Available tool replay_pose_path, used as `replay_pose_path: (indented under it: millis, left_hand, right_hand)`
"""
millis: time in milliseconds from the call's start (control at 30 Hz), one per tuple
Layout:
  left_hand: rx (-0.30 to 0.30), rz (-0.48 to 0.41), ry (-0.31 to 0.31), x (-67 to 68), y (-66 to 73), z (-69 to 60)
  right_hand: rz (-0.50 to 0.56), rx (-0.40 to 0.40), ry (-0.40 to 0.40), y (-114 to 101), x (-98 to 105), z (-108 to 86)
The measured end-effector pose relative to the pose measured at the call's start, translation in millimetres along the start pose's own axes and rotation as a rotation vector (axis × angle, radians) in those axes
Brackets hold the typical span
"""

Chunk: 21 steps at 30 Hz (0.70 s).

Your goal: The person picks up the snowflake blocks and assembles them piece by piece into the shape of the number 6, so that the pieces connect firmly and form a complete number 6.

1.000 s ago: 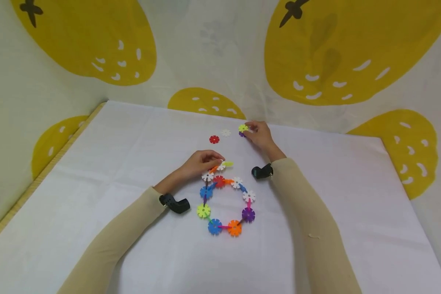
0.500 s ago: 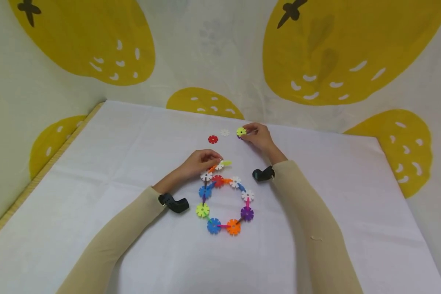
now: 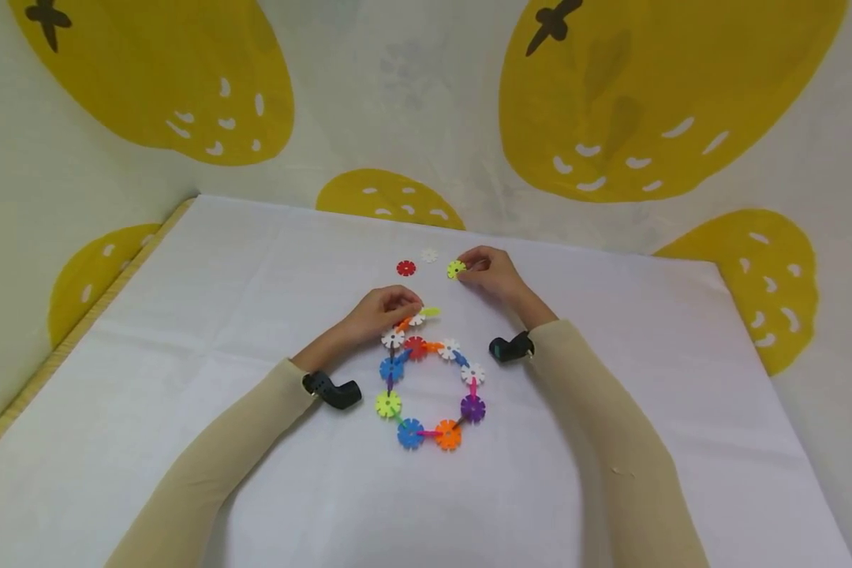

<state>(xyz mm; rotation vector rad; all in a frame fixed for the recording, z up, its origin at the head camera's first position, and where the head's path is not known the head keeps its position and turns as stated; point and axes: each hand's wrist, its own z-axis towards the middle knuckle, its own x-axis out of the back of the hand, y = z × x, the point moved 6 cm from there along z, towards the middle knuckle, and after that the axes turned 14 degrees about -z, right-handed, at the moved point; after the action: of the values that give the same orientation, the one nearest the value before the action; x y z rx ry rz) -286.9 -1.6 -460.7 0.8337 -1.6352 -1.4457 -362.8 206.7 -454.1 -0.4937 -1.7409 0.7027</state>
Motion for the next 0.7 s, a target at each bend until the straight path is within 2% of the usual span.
replay_pose_path:
  millis: [233, 467, 700]
  left_hand:
    - [-0.038, 0.022, -0.03, 1.0, 2.9, -0.1]
    - [-0.047, 0.017, -0.017, 3.3, 4.3, -0.3]
    - [-0.036, 0.019, 0.005, 5.0, 3.4, -1.7]
  right_hand:
    - [0.037, -0.008, -0.034, 1.2, -0.1, -8.9]
    - [0.076, 0.062, -0.065, 0.7, -1.8, -17.8]
    - [0.193, 0.025, -0.122, 2.9, -5.7, -26.5]
